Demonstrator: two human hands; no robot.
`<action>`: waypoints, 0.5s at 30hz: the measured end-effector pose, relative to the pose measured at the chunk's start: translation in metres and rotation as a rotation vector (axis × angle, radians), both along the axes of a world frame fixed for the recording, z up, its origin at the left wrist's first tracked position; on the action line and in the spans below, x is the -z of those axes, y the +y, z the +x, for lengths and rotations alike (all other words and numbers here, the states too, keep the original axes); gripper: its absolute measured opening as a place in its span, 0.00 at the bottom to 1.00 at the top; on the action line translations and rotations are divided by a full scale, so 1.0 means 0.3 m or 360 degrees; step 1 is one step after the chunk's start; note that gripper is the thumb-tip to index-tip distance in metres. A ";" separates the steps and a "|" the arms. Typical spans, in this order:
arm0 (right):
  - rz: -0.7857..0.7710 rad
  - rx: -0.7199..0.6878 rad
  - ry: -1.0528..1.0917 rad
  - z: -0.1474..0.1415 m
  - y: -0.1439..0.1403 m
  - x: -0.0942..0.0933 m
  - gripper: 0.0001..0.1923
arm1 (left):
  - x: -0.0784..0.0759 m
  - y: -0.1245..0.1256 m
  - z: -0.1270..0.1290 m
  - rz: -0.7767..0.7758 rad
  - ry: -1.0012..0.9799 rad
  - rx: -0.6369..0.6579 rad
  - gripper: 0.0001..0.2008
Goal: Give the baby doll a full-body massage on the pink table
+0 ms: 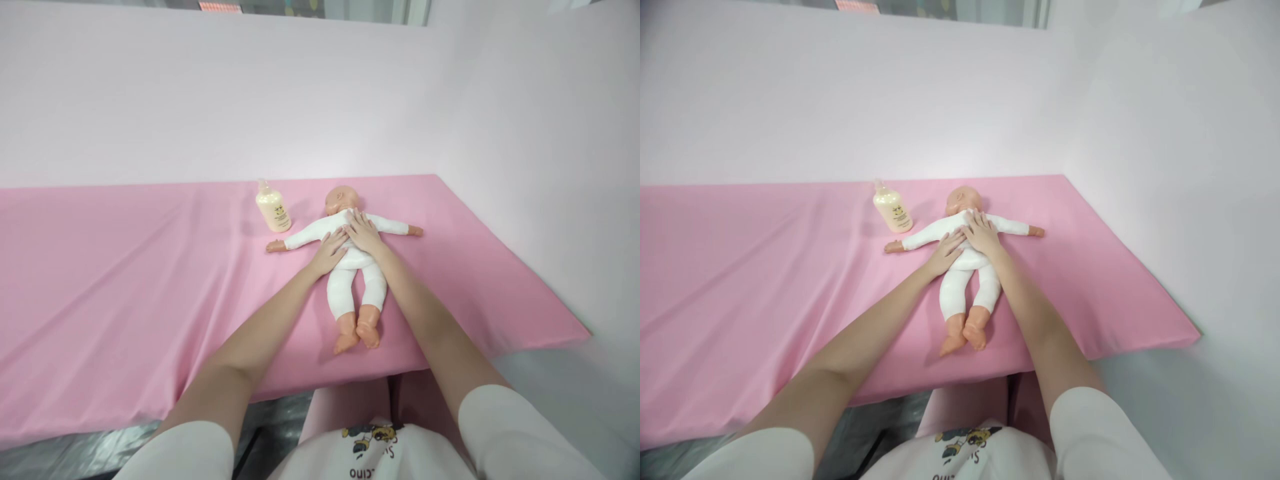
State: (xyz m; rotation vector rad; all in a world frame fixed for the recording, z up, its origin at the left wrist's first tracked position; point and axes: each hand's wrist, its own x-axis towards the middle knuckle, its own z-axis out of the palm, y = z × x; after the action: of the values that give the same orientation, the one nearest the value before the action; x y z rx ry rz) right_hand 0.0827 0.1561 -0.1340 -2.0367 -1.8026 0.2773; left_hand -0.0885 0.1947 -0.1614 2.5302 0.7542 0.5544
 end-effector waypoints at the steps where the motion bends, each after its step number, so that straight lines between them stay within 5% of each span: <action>1: -0.0018 0.0044 0.0019 0.007 0.000 0.002 0.33 | 0.000 -0.001 -0.001 0.0000 -0.0006 0.0004 0.28; 8: -0.0066 0.0255 0.0098 0.039 -0.012 0.004 0.36 | 0.016 0.011 -0.003 -0.0061 -0.0111 -0.0095 0.27; 15: -0.0276 0.0394 0.0070 -0.033 -0.047 -0.041 0.35 | 0.040 0.037 -0.008 -0.0072 -0.0163 -0.0292 0.27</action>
State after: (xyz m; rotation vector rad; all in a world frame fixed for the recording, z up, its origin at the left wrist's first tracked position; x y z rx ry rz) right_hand 0.0727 0.1420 -0.1217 -2.3269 -1.5266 0.4135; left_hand -0.0909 0.2057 -0.1733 2.3854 0.9552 0.7137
